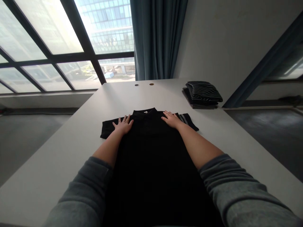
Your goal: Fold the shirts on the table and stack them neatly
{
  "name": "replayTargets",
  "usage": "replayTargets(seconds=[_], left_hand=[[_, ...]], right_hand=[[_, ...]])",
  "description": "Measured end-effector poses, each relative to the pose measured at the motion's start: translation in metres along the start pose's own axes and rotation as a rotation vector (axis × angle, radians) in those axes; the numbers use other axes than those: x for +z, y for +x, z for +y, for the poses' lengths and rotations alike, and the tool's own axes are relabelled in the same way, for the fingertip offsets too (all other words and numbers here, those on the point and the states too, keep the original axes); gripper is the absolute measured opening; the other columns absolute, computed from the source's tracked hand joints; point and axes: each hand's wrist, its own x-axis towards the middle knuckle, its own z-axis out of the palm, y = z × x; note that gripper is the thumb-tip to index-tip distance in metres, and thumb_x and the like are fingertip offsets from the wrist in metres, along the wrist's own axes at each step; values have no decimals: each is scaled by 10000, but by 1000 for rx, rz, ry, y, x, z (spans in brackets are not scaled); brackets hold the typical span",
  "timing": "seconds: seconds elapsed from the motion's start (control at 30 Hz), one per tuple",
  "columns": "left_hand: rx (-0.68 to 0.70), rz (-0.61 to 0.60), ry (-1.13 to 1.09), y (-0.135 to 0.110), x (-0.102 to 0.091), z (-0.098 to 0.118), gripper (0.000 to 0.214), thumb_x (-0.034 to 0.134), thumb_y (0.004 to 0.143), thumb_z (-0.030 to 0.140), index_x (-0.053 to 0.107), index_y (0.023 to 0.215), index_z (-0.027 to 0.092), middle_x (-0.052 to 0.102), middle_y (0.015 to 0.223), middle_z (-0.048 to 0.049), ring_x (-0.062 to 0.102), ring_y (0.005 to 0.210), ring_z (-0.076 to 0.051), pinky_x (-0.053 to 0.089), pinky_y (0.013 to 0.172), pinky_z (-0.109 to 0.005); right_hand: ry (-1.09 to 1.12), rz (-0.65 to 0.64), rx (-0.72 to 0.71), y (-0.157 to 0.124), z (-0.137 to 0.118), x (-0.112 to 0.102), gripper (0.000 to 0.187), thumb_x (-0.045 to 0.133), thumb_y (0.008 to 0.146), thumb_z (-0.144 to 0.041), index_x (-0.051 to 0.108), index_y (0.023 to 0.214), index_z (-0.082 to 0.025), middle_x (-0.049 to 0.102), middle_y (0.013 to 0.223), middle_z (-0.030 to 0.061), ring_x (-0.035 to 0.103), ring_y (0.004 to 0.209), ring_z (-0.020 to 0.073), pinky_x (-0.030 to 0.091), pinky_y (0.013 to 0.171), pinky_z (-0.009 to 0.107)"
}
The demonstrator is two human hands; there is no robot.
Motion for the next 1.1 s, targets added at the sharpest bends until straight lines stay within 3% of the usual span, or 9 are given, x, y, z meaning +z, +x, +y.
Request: replayTargets(seconds=[0.17,0.37,0.7,0.97,1.1], left_hand=[[-83,48,48,17,-4,-1,757,299,949,718,282,1649,428,111,1770,-25,32,1603,-466,81,1135,-857],[-173,65,50,42,-7,8,825,279,925,756,259,1663,387,67,1776,-47,0,1601,-477,92,1131,-857],[-268,83,27,120,-11,12,922,290,871,820,229,1674,371,32,1779,-69,-25,1599,-486,104,1124,-860],[-249,125,-18,137,-14,13,912,313,866,828,300,1654,369,101,1775,-68,-20,1592,-507,151,1101,-872],[-331,79,-39,131,-25,1,892,278,899,789,226,1677,355,76,1775,-79,13,1601,-481,141,1127,-854]], right_hand=[[-111,2,135,12,2,1,673,311,1053,-567,318,1660,-276,147,1759,68,154,1617,310,95,1282,607],[-155,56,219,25,3,5,740,280,1035,-622,278,1675,-251,138,1761,94,136,1612,351,76,1264,646],[-148,80,228,92,23,-5,729,291,1029,-641,313,1665,-285,159,1760,71,134,1601,395,88,1248,681],[-135,95,238,112,21,-11,694,297,1041,-627,312,1663,-321,118,1768,64,130,1604,390,100,1258,654],[-59,157,249,96,26,-23,685,261,1059,-579,271,1677,-284,102,1767,98,154,1610,344,187,1265,591]])
